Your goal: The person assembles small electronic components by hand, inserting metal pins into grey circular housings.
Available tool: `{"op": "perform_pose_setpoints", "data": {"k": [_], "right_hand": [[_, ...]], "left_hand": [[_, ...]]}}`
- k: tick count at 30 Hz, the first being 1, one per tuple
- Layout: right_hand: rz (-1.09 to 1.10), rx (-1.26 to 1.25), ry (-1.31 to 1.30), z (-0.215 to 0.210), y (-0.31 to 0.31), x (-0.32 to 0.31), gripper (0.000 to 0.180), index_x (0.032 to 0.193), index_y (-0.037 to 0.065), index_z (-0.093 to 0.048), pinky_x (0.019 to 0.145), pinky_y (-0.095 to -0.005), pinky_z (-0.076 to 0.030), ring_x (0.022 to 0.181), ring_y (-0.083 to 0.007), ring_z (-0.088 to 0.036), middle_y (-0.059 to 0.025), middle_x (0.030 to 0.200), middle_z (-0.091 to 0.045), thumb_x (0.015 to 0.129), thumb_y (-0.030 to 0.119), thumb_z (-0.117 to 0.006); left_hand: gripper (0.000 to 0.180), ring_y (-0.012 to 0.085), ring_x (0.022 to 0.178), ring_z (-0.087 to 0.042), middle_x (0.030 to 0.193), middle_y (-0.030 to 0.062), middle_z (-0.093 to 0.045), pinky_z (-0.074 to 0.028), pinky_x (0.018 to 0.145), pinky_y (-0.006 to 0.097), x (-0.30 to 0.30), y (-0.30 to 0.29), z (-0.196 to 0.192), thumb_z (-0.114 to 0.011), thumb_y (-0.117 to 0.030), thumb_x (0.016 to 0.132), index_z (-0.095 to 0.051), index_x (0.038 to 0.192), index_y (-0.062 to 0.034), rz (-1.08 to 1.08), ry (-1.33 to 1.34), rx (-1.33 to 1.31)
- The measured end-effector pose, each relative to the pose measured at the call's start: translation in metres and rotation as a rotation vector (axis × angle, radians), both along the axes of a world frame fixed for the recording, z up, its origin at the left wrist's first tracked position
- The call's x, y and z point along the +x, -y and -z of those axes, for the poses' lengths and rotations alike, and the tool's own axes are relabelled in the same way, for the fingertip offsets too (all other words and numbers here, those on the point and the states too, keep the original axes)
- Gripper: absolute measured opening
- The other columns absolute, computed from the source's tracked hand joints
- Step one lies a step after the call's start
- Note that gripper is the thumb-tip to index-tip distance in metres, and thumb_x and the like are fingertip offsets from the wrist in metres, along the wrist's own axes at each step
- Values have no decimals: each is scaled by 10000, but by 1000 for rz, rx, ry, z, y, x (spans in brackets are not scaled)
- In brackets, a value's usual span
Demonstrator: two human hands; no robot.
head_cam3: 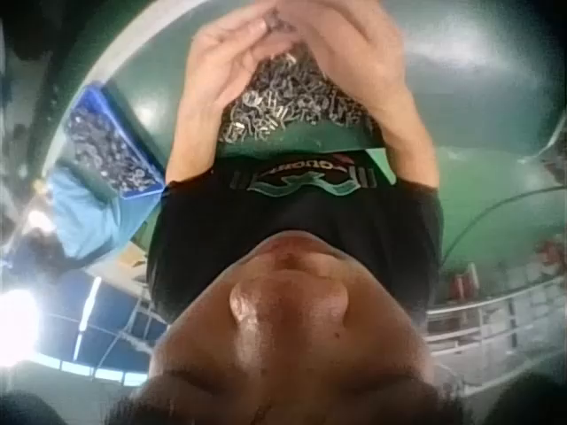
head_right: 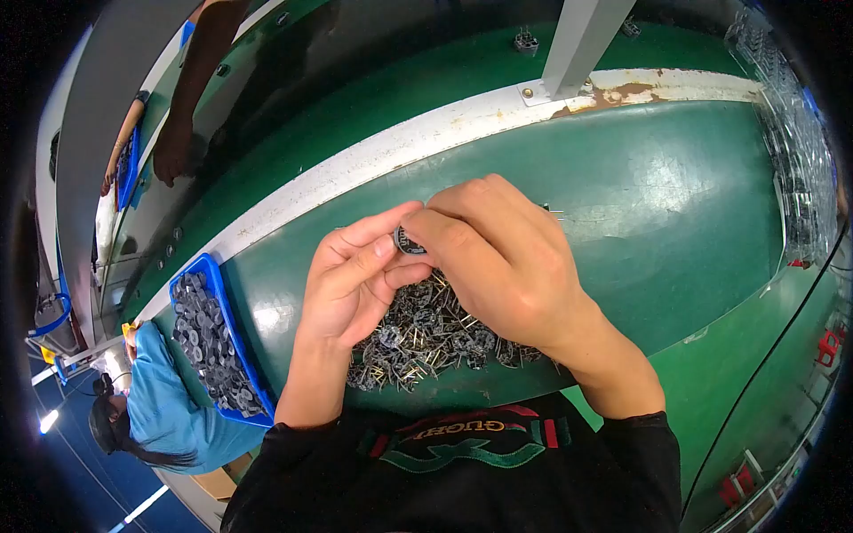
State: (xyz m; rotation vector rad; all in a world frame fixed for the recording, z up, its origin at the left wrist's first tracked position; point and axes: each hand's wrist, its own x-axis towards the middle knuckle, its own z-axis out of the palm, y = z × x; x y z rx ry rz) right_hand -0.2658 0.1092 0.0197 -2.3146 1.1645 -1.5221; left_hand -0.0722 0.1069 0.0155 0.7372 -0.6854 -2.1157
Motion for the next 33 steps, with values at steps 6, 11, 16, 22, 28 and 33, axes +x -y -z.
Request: {"op": "perform_pose_setpoints", "data": {"k": [6,11,16,22,28,33], "right_hand": [[-13,52,2,2,-3,4,296,905,4,-661,555,-306,-499,705,-220,-607,-90,855,-612,617,-29,-720],[2,66,68,8,-1,10,281,941,-6,-677,575,-312,-510,708,-229,-611,-96,868,-615,671,-68,-722],[-86,414,155,4,8,1,302,1092,-10,-687,614,-323,-517,713,-262,-626,-98,905,-630,804,-93,-649],[-109,427,-272,9,4,2,204,989,33,-693,771,-406,-513,869,-291,-585,-86,889,-590,787,11,-701],[-148,464,-285,19,6,9,186,951,29,-693,762,-402,-513,861,-295,-593,-95,896,-592,770,-5,-713],[-131,424,-197,16,10,8,179,886,10,-670,710,-394,-534,837,-301,-632,-93,935,-629,728,-58,-720]], "left_hand": [[384,332,1050,-696,1257,215,-632,-605,920,381,3,-4,5,-525,-26,999,-517,1362,99,-15,40,-12],[371,297,986,-713,1221,217,-655,-609,887,359,1,8,-4,-563,-2,966,-564,1325,89,-23,81,-47],[257,181,850,-723,988,157,-740,-586,794,284,13,52,-4,-676,18,899,-680,1149,77,-34,486,-271],[300,120,738,-673,883,95,-729,-525,680,237,38,123,20,-721,-95,860,-714,1119,56,-256,972,-559],[262,295,889,-724,918,179,-737,-556,794,346,54,157,59,-760,-226,789,-771,977,-44,-420,1290,-780],[362,332,963,-658,1065,204,-665,-511,867,395,61,166,58,-767,-317,807,-753,1052,-50,-480,1462,-797]]}}
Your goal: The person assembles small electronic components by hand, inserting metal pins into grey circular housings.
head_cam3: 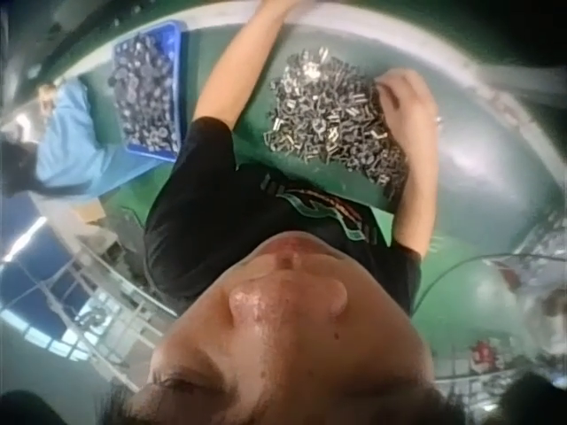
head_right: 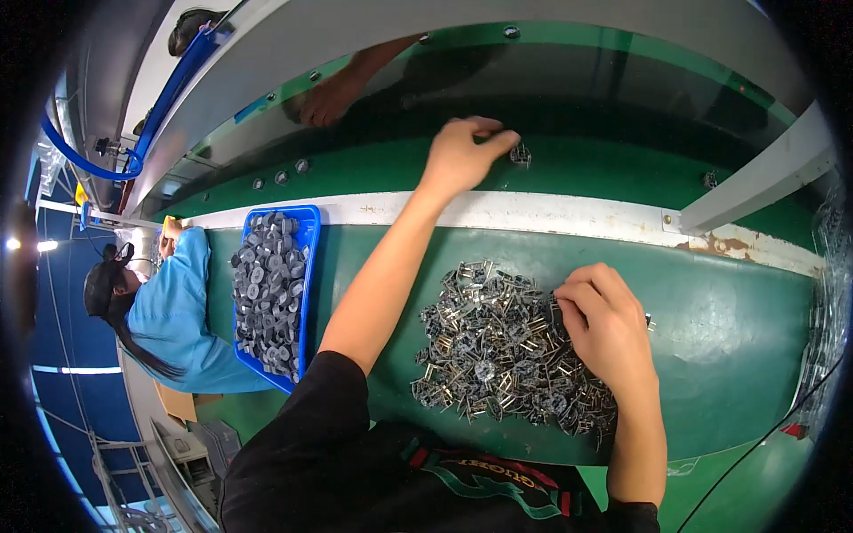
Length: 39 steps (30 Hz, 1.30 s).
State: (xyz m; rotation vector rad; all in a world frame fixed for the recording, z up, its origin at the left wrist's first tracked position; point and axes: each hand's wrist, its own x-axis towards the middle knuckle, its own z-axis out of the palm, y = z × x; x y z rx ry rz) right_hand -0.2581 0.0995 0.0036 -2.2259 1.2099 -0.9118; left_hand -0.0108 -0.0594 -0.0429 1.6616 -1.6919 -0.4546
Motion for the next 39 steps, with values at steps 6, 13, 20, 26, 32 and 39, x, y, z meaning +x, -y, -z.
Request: {"op": "perform_pose_setpoints", "data": {"k": [6,13,20,26,32,39], "right_hand": [[-24,-138,71,0,0,8,235,881,14,-643,636,-376,-541,755,-300,-654,-104,923,-659,685,-107,-690],[62,-120,91,-1,-1,-8,242,892,2,-638,629,-365,-539,726,-297,-646,-116,881,-650,686,-119,-677],[94,-85,139,-1,3,-7,253,966,29,-693,618,-358,-530,704,-265,-635,-94,893,-638,745,-93,-678],[96,-98,147,-2,2,-7,237,963,30,-698,593,-341,-523,685,-249,-626,-81,893,-635,755,-81,-690],[129,-87,175,-2,0,-7,218,973,23,-699,591,-322,-522,692,-228,-640,-87,893,-640,783,-83,-688],[149,103,569,-6,-4,-2,162,978,-24,-706,627,-259,-545,743,-154,-660,-99,894,-667,825,-77,-704]], "left_hand": [[496,331,1218,-537,1256,179,-610,-405,1035,420,95,56,43,-660,-237,892,-542,1343,-67,-326,563,-286],[317,273,973,-682,994,133,-695,-527,862,358,58,29,8,-766,-137,808,-716,1096,-15,-83,190,-277],[389,149,908,-647,1133,85,-515,-567,791,246,-12,-87,-60,-770,110,765,-694,1140,40,265,-428,-96],[390,129,923,-640,1103,67,-507,-565,789,237,-21,-112,-80,-767,130,754,-690,1127,45,373,-562,-94],[439,136,931,-665,1084,92,-610,-565,809,249,-28,-115,-77,-746,138,779,-635,1194,50,395,-774,129],[425,226,1071,-676,1152,160,-673,-570,962,350,-52,-130,-64,-644,44,911,-554,1325,67,416,-1163,657]]}}
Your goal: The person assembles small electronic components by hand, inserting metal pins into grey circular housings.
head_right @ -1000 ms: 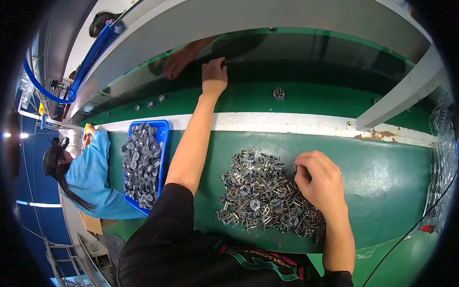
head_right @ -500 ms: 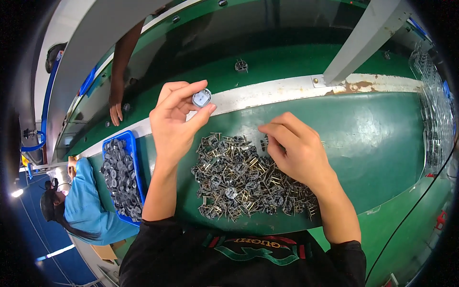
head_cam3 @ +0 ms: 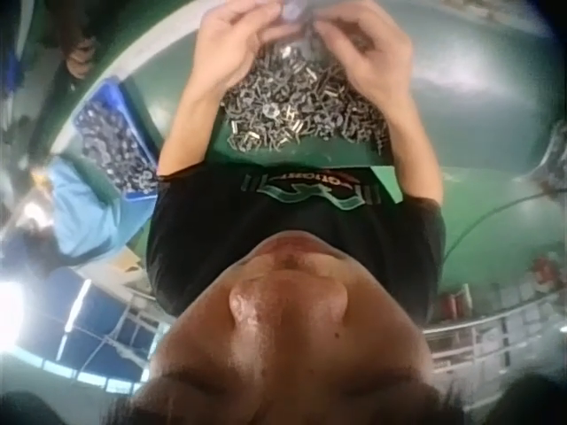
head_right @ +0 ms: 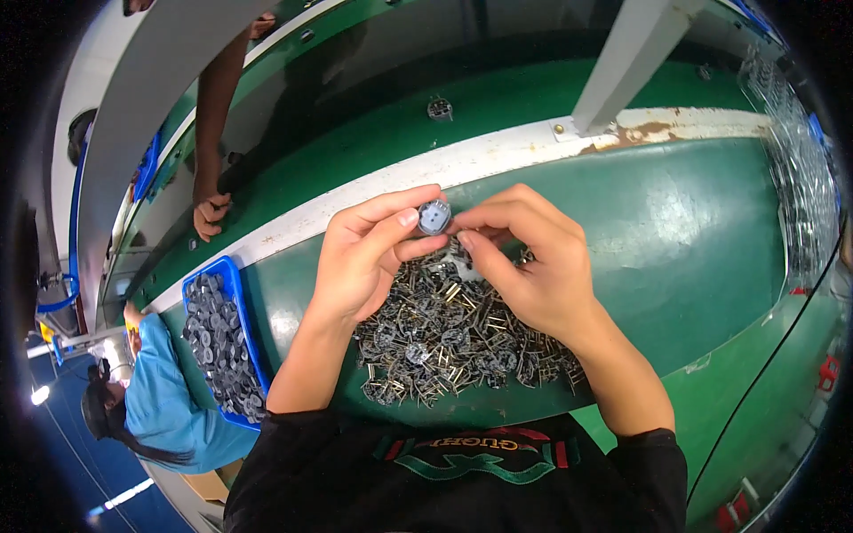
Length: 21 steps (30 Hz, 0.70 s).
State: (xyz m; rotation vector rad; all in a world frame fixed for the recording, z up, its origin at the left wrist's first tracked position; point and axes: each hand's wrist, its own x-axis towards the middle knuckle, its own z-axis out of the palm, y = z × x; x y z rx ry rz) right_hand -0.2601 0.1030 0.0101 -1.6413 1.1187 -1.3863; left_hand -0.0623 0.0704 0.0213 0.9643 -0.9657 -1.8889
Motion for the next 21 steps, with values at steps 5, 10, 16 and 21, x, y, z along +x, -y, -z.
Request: {"op": "perform_pose_setpoints", "data": {"k": [5,10,16,21], "right_hand": [[76,-77,46,-1,1,-2,166,960,-20,-709,629,-269,-536,739,-168,-657,-101,881,-669,806,-80,-725],[105,-261,-121,-9,-1,-3,201,928,-11,-704,608,-280,-518,723,-173,-644,-104,874,-668,758,-110,-747],[185,-331,-155,-12,-5,-1,228,919,0,-704,591,-296,-508,718,-202,-639,-94,852,-660,725,-104,-761],[194,-417,-224,-9,-4,-1,268,920,5,-691,584,-315,-498,705,-235,-626,-91,852,-661,681,-89,-770]], "left_hand": [[472,199,1160,-622,1251,167,-626,-541,993,357,-1,-5,8,-615,69,924,-515,1385,50,138,-268,58],[457,199,1140,-631,1243,165,-635,-537,976,327,-4,-5,10,-656,106,878,-555,1321,51,177,-176,-62],[413,210,1120,-648,1252,194,-637,-564,936,315,-9,-10,14,-692,156,821,-596,1208,47,128,-239,-85],[383,240,1118,-661,1274,233,-623,-596,903,323,-14,-15,17,-680,190,806,-597,1156,59,123,-205,-89]]}}
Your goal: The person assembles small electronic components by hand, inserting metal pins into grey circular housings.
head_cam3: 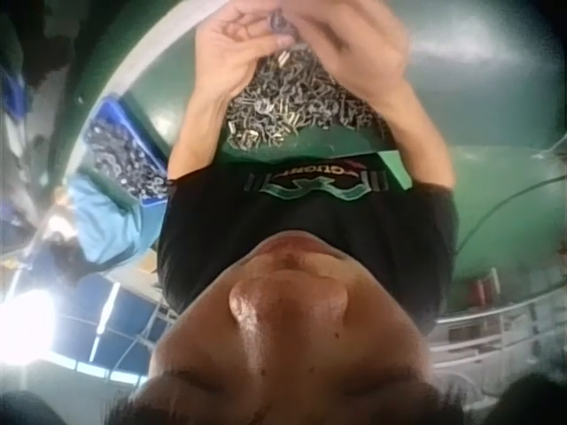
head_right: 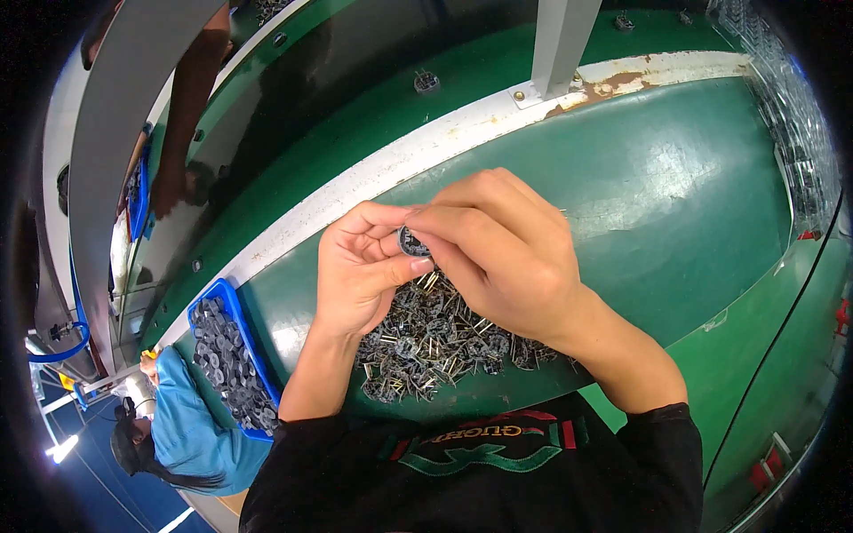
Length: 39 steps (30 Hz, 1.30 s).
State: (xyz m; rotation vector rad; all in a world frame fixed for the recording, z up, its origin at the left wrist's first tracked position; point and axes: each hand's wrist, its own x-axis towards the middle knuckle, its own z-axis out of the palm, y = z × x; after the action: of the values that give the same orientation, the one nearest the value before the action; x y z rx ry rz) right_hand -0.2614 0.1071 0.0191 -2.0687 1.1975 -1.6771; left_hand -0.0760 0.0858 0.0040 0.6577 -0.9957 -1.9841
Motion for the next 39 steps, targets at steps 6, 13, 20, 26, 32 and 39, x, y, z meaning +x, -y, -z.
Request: {"op": "perform_pose_setpoints", "data": {"k": [6,13,20,26,32,39], "right_hand": [[-26,-32,-99,3,2,-3,283,912,2,-681,573,-322,-487,685,-237,-605,-87,839,-642,647,-69,-751],[-7,-9,-148,9,1,1,312,920,6,-667,581,-332,-488,698,-239,-590,-77,854,-616,620,-67,-713],[-101,85,-81,17,5,-1,300,1007,25,-686,649,-347,-519,757,-257,-622,-76,901,-626,725,-77,-695],[-169,340,-256,14,10,-19,264,1025,33,-687,737,-388,-512,830,-272,-608,-95,916,-604,763,4,-701],[-214,299,-565,26,5,-7,125,831,62,-653,785,-381,-478,860,-263,-558,-53,865,-549,756,106,-743],[-217,333,-586,29,8,-16,128,784,68,-614,781,-390,-494,871,-267,-570,-66,848,-563,729,95,-725]], "left_hand": [[391,247,1127,-661,1294,250,-613,-598,919,340,-2,-2,4,-652,214,808,-598,1164,60,-46,56,-76],[384,232,1114,-664,1248,218,-646,-592,926,337,-1,-2,-1,-663,196,816,-613,1172,62,-34,122,-55],[311,184,1023,-693,1102,159,-713,-572,911,289,2,9,-3,-697,117,848,-651,1153,68,-54,239,-19],[212,160,926,-707,1034,144,-733,-557,835,264,9,63,9,-712,39,859,-694,1066,83,-315,547,-197],[189,209,838,-733,939,139,-750,-551,771,292,23,134,22,-724,-119,840,-750,983,1,-485,1111,-552],[423,272,964,-705,1017,148,-741,-526,873,354,11,166,23,-767,-383,805,-751,1050,-39,-269,1398,-698]]}}
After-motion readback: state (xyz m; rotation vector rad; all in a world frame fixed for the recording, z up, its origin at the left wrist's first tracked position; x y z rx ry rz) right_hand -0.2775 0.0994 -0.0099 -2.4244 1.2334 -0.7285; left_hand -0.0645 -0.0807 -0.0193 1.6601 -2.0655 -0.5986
